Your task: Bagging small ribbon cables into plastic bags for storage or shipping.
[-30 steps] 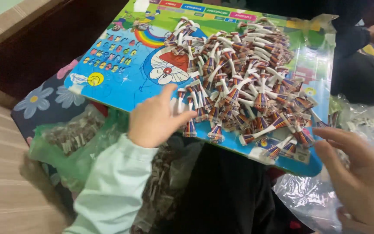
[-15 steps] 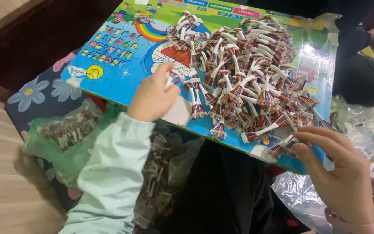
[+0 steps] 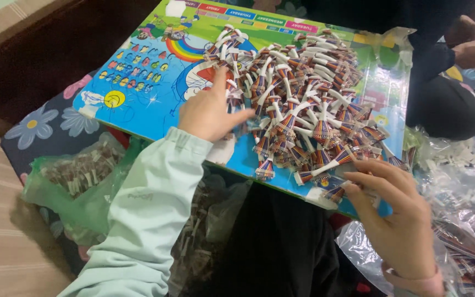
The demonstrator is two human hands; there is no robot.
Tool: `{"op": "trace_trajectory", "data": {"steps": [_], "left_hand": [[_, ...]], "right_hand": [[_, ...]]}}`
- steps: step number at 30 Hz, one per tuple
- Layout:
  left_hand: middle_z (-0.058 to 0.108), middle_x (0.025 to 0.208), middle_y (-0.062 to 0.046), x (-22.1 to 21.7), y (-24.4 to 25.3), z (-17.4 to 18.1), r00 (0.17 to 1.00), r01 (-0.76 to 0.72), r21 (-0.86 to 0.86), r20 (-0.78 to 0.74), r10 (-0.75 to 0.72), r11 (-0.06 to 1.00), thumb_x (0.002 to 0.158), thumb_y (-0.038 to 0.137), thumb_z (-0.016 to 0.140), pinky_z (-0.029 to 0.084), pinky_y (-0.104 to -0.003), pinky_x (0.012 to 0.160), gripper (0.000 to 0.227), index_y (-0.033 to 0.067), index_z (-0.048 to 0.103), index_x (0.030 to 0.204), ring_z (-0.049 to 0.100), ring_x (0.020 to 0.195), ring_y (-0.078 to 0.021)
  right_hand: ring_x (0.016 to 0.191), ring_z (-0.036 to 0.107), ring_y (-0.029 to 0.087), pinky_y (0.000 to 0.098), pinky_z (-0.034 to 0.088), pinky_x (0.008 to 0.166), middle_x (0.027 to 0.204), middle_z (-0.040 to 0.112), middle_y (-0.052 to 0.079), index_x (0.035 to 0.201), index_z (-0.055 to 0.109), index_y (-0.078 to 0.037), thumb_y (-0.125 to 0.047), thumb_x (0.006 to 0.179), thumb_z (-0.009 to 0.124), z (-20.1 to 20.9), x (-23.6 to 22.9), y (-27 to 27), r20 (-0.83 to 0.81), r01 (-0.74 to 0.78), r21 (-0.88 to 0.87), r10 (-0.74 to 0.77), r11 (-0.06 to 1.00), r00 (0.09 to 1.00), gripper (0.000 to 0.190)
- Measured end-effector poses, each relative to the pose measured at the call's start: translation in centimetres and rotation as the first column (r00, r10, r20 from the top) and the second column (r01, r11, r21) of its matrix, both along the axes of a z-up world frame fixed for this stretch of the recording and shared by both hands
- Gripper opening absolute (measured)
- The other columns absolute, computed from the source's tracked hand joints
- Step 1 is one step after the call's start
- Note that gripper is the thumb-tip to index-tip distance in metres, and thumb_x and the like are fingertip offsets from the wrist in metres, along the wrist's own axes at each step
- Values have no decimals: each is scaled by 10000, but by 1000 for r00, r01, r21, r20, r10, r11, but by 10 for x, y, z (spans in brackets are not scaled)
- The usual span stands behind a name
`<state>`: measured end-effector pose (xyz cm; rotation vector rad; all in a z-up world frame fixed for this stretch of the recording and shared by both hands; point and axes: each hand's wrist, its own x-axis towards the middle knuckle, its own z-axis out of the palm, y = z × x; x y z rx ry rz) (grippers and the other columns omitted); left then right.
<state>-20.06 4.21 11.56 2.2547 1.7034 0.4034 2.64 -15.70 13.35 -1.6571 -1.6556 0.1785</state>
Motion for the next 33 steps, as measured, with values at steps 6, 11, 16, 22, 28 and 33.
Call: {"op": "trace_trajectory", "data": {"steps": [6, 11, 16, 22, 28, 33], "left_hand": [[654, 781, -192, 5, 12, -9, 992, 72, 51, -111, -66, 996, 625, 194, 642, 473, -494, 540, 766, 46, 331, 1310, 620, 664, -435], [671, 966, -149, -3, 8, -5, 997, -9, 7, 81, 9, 1000, 615, 181, 666, 508, -371, 654, 724, 55, 438, 1290, 656, 774, -323], [609, 897, -35, -10, -1, -18, 615, 39, 111, 780, -112, 993, 711, -12, 610, 432, -214, 596, 446, 52, 568, 1150, 539, 715, -116], [672, 804, -38, -6, 0, -38, 445, 8, 32, 895, -32, 999, 748, -9, 594, 437, -177, 448, 251, 52, 652, 984, 531, 542, -68], [636, 795, -45, 2, -5, -22, 415, 98, 93, 901, -125, 991, 798, -21, 506, 442, -212, 507, 179, 67, 572, 939, 559, 587, -113], [676, 752, -88, 22, -3, -20, 840, 117, 135, 515, -171, 984, 768, 114, 558, 449, -264, 483, 215, 32, 661, 938, 582, 541, -179]], "right_hand": [[1201, 520, 299, 376, 441, 964, 1183, 591, 130, 899, 694, -34, -29, 715, 699, -12, -1, 0, 61, -28, 73, 23, 997, 998, 184], [1113, 551, 258, 330, 474, 842, 1184, 581, 104, 888, 696, -54, -66, 742, 684, -9, -2, -1, 48, -26, 74, 22, 997, 999, 146], [1172, 540, 276, 344, 478, 887, 1182, 591, 110, 868, 698, -51, -65, 737, 687, -11, 3, 2, 19, -37, 89, 35, 995, 999, 132], [1143, 543, 316, 360, 491, 868, 1169, 578, 152, 945, 674, -30, -39, 762, 688, 9, 6, 27, 74, -114, 162, 103, 980, 992, 184], [1021, 528, 324, 405, 430, 837, 1140, 568, 180, 1206, 566, -11, -255, 805, 666, 33, 1, 64, 154, -152, -12, 152, 988, 976, 480], [987, 544, 343, 463, 360, 879, 1151, 595, 176, 1291, 497, -11, -482, 764, 672, 15, 7, 100, 363, -189, -178, 243, 966, 900, 728]]}}
